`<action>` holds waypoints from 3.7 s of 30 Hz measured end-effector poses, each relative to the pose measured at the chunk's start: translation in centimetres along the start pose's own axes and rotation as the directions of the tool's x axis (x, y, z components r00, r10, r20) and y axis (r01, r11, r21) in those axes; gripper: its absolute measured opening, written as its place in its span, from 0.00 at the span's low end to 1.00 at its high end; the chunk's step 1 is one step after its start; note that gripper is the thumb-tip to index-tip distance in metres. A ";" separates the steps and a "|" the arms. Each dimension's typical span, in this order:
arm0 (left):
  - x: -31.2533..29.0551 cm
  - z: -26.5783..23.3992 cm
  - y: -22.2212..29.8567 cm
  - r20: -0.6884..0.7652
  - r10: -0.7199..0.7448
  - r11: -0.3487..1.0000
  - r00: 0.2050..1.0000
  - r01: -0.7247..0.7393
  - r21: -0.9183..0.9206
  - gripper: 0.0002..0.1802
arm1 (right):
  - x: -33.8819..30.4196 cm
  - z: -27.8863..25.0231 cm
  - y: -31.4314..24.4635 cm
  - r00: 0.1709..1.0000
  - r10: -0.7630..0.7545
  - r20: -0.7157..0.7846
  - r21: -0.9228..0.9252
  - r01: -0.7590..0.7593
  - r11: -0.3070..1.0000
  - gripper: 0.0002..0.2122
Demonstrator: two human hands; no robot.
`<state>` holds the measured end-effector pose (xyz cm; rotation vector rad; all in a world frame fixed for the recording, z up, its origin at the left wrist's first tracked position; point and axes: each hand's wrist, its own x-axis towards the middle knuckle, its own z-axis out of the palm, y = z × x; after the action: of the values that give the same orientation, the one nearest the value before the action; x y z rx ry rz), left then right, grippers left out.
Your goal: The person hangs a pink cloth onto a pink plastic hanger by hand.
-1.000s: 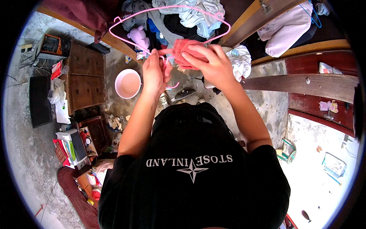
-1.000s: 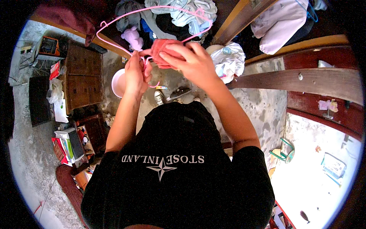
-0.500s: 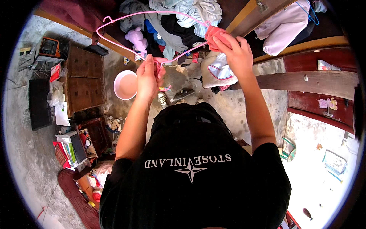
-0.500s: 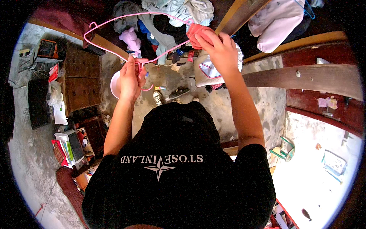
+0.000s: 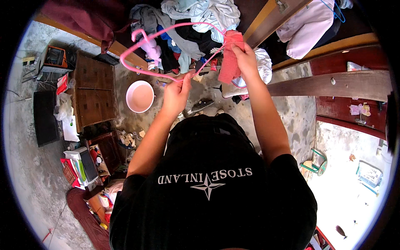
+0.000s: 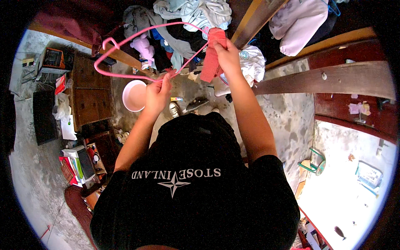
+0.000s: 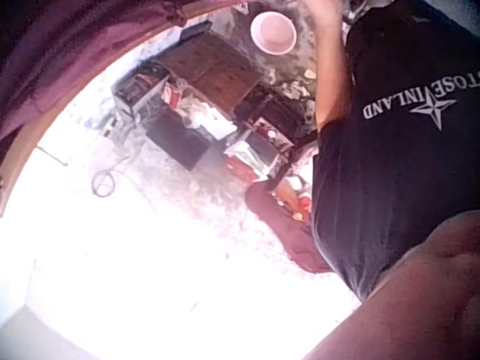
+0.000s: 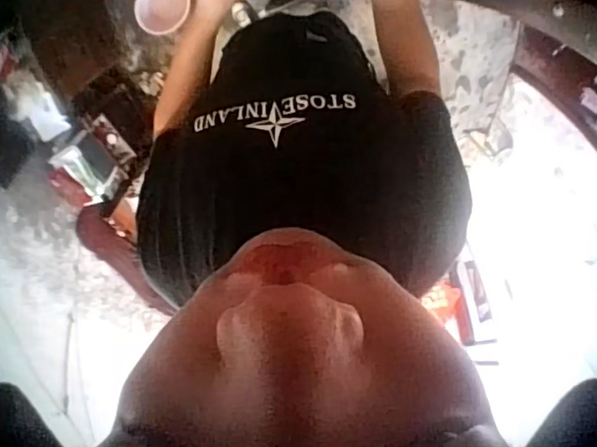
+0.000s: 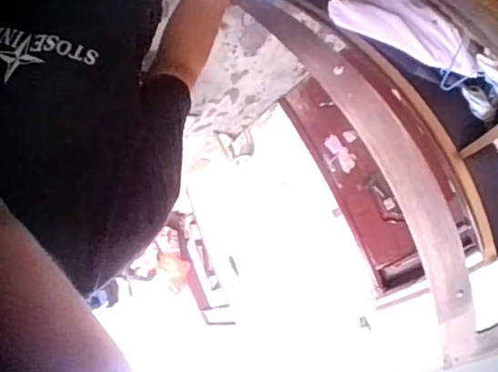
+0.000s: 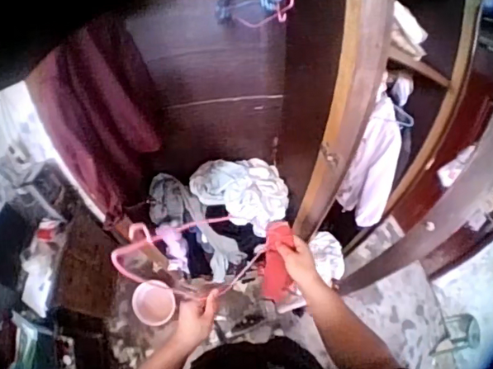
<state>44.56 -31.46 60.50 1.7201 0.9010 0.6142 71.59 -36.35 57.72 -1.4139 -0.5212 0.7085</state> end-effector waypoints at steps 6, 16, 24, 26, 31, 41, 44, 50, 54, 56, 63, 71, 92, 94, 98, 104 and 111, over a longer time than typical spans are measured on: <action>-0.7 0.7 -0.9 0.179 0.163 0.976 0.970 -0.185 0.115 0.19 | -1.1 2.2 -0.6 0.999 -0.022 0.037 -0.237 0.030 0.971 0.07; -1.0 1.0 -3.2 0.254 0.178 0.899 0.951 -0.262 0.350 0.16 | -4.0 4.3 -3.1 0.981 0.128 0.147 0.058 -0.137 0.989 0.09; 0.0 1.0 -6.3 0.258 0.184 0.805 0.948 -0.296 0.515 0.19 | -6.2 5.8 -6.5 0.961 -0.003 0.278 -0.160 0.049 0.986 0.11; 0.5 1.0 -6.5 0.245 0.188 0.797 0.951 -0.294 0.528 0.18 | -6.7 6.0 -7.0 0.957 0.008 0.288 -0.141 0.035 0.989 0.11; 1.9 1.8 -6.5 0.191 0.042 0.822 0.981 -0.142 0.552 0.14 | -7.8 6.4 -8.6 0.935 0.033 0.353 -0.038 -0.021 0.999 0.12; 3.9 3.7 -11.2 0.179 0.037 0.814 0.983 -0.134 0.565 0.16 | -8.5 6.8 -9.1 0.918 0.010 0.396 0.110 -0.058 0.992 0.15; 4.2 3.5 -11.4 0.202 0.058 0.785 0.978 -0.169 0.595 0.18 | -9.3 7.2 -9.1 0.930 -0.026 0.366 0.099 -0.011 0.995 0.16; 4.6 3.3 -7.4 0.300 0.088 0.781 0.950 -0.253 0.571 0.19 | -9.9 8.1 -7.5 0.941 -0.185 0.284 -0.155 0.236 0.959 0.20; 4.0 3.4 -3.6 0.281 0.158 0.811 0.947 -0.287 0.510 0.19 | -10.2 8.3 -8.1 0.832 -0.443 0.335 -0.421 0.552 0.719 0.24; 4.5 3.9 -5.3 0.257 0.185 0.783 0.949 -0.300 0.545 0.18 | -9.7 8.3 -7.8 0.704 -0.601 0.379 -0.467 0.706 0.532 0.24; 5.1 4.2 -8.4 0.183 0.014 0.716 0.983 -0.138 0.685 0.21 | -9.5 7.7 -9.4 0.756 -0.567 0.327 -0.529 0.643 0.554 0.25; 4.6 3.1 -6.9 0.111 -0.009 0.695 0.994 -0.073 0.715 0.21 | -9.3 7.6 -7.6 0.711 -0.535 0.456 -0.571 0.695 0.437 0.28; 5.8 -0.3 -6.8 0.235 0.192 0.614 0.953 -0.304 0.728 0.09 | -9.5 7.1 -2.8 0.807 -0.218 0.549 -0.524 0.535 0.662 0.26; 5.9 -0.4 -7.4 0.290 0.259 0.612 0.921 -0.389 0.689 0.08 | -9.3 7.2 -2.7 0.810 -0.225 0.542 -0.480 0.518 0.708 0.27; 5.5 -0.3 -7.0 0.314 0.257 0.641 0.914 -0.404 0.652 0.07 | -8.0 6.9 -1.3 0.780 -0.231 0.581 -0.404 0.523 0.750 0.29; 4.7 -0.4 -4.9 0.371 0.091 0.560 0.924 -0.355 0.748 0.08 | -7.1 6.6 -1.4 0.770 -0.176 0.614 -0.340 0.459 0.821 0.23; 3.8 -1.1 -4.1 0.398 0.186 0.725 0.898 -0.399 0.562 0.10 | -7.0 6.3 -2.3 0.747 -0.319 0.583 -0.356 0.588 0.726 0.17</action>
<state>44.75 -27.08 56.84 2.5338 0.6295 0.2129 62.60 -36.95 61.22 -1.4955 -1.5273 0.5066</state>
